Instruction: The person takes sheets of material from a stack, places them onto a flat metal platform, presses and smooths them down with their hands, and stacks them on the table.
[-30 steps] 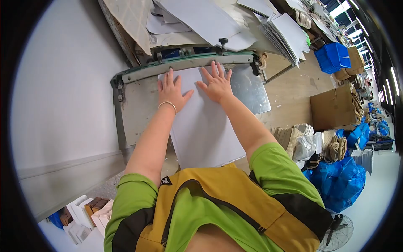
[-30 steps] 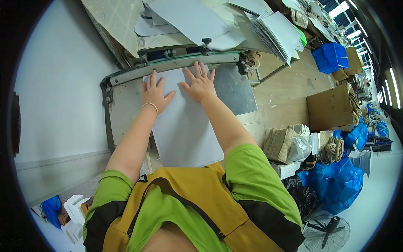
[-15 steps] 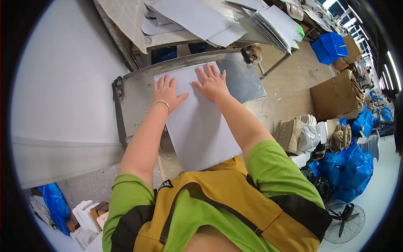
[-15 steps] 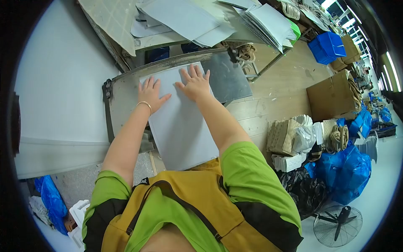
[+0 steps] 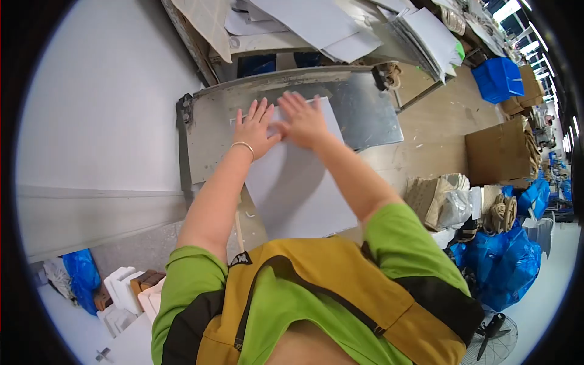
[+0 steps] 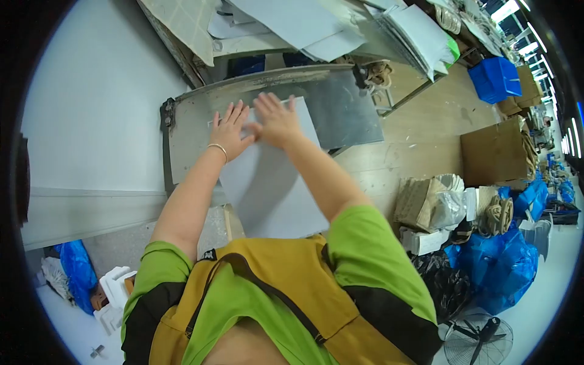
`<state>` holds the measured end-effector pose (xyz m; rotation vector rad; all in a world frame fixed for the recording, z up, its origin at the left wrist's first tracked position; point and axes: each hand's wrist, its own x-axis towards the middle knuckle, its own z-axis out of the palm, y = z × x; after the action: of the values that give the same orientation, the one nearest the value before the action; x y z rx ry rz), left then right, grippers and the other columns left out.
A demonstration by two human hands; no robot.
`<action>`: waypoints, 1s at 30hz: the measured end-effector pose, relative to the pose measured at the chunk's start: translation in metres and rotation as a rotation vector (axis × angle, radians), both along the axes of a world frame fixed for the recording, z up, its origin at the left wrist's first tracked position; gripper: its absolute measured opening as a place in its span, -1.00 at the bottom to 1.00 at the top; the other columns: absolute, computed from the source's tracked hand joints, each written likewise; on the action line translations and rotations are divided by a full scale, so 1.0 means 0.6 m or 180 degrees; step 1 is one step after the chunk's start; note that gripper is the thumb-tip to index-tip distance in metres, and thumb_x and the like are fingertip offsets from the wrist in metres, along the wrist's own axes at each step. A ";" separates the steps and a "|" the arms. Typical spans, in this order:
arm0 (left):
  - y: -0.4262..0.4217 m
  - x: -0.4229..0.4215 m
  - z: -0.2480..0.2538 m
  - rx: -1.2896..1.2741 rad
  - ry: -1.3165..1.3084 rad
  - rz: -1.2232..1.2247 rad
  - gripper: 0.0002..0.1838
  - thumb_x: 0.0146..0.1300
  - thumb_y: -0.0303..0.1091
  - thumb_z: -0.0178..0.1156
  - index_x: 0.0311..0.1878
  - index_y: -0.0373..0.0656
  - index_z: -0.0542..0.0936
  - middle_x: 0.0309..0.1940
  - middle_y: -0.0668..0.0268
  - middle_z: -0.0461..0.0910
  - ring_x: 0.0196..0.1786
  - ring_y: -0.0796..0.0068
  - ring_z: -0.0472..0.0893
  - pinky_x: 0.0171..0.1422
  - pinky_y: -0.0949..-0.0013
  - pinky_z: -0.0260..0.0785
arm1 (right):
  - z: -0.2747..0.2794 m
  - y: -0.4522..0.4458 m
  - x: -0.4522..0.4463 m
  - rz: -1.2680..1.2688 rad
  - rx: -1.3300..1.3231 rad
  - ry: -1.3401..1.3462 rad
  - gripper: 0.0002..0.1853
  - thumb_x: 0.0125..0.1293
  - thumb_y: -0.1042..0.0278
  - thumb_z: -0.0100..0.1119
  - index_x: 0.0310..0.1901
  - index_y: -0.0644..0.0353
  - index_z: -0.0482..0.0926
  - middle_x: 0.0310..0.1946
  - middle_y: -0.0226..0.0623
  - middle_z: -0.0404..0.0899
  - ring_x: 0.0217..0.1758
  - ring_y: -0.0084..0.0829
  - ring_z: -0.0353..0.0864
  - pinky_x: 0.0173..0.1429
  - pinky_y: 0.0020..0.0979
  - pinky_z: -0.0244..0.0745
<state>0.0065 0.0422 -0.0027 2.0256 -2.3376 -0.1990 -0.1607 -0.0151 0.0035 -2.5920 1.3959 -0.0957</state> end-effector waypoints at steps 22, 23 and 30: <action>-0.200 -0.028 0.285 -0.2432 0.2333 0.0392 -0.70 0.06 -0.37 0.44 -0.25 -0.25 0.51 -0.41 0.32 0.48 -0.33 0.41 0.42 -0.12 0.40 0.36 | 0.002 0.004 -0.299 -0.0872 0.2909 -0.3829 -0.58 0.25 0.33 0.32 0.11 0.26 0.52 -0.25 -0.46 0.63 -0.20 -0.57 0.56 -0.06 -0.44 0.49; -0.231 -0.057 0.319 -0.2343 0.2098 0.0205 -0.64 0.05 -0.33 0.45 -0.15 -0.23 0.53 -0.31 0.30 0.51 -0.21 0.39 0.45 -0.03 0.38 0.35 | 0.018 -0.009 -0.317 -0.1363 0.2770 -0.3947 -0.66 0.26 0.33 0.31 0.03 0.25 0.57 -0.26 -0.45 0.62 -0.21 -0.57 0.56 -0.09 -0.43 0.49; -0.180 -0.231 0.494 -0.1770 0.3266 -0.2357 -0.39 0.25 -0.02 0.21 0.19 -0.32 0.44 0.17 0.01 0.47 0.25 0.17 0.43 0.32 0.19 0.25 | 0.164 -0.284 -0.553 -0.2760 0.0005 -0.4419 -0.63 0.17 0.27 0.32 -0.03 0.27 0.57 -0.18 -0.34 0.57 -0.13 -0.43 0.49 0.02 -0.36 0.38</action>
<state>-0.1323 -0.0659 0.2936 0.5044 -1.9446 -0.4138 -0.4923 -0.1855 0.1020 -1.0273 1.5573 -1.5614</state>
